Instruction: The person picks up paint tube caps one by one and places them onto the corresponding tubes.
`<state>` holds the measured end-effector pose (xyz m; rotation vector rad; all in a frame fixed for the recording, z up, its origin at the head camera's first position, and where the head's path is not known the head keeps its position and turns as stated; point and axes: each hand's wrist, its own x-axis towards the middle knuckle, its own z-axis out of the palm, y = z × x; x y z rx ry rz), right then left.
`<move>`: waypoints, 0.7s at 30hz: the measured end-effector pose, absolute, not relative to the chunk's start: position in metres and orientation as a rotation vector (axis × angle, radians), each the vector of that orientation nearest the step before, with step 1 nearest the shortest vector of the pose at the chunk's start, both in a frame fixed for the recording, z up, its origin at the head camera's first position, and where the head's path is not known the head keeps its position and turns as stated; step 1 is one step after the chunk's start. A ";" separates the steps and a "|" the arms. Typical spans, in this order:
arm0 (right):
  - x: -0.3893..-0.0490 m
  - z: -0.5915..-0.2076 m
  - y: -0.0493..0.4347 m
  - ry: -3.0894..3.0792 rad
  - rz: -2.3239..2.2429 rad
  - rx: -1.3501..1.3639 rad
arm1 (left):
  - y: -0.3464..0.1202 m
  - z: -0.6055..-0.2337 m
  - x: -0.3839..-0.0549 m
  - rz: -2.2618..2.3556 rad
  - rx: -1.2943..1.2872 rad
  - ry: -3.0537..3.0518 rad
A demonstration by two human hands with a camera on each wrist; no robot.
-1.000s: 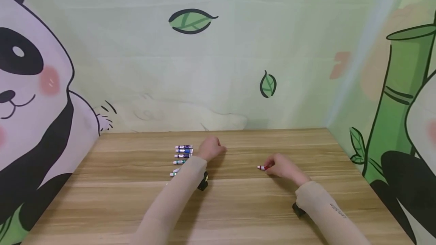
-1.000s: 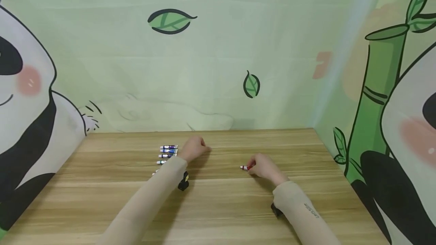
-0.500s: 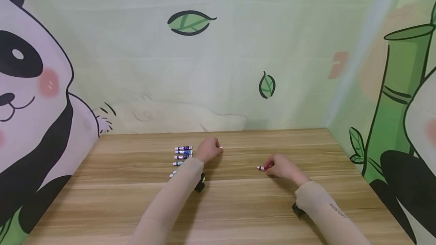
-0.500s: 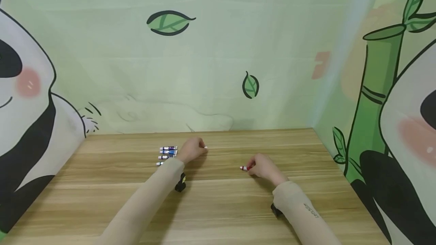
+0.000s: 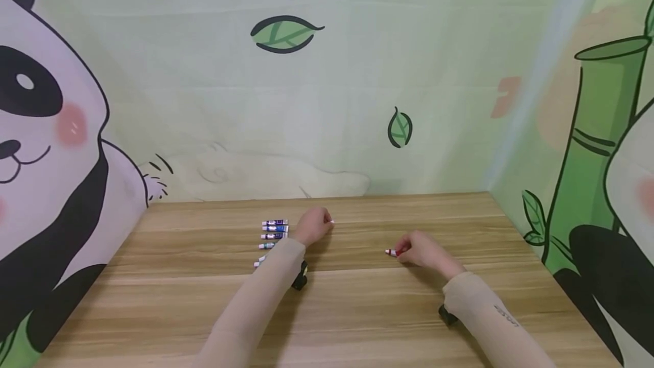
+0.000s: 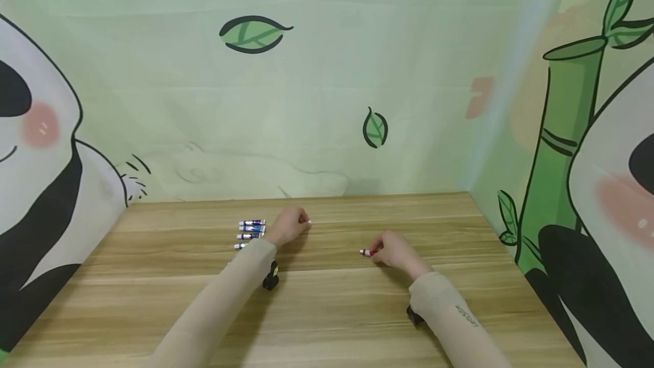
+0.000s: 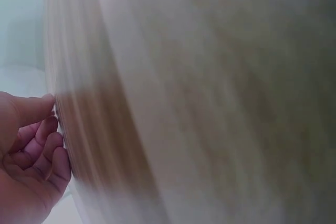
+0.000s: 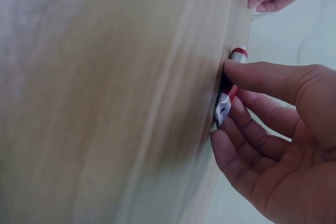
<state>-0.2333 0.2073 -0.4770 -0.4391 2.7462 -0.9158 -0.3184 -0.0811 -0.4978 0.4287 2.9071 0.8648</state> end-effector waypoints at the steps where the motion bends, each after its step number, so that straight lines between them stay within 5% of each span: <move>1: -0.234 -0.477 0.208 2.742 -0.919 -0.442 | -0.081 -0.498 -0.318 0.863 0.435 2.908; 21: -0.237 -0.479 0.216 2.779 -1.021 -0.589 | -0.090 -0.467 -0.304 0.991 0.595 2.748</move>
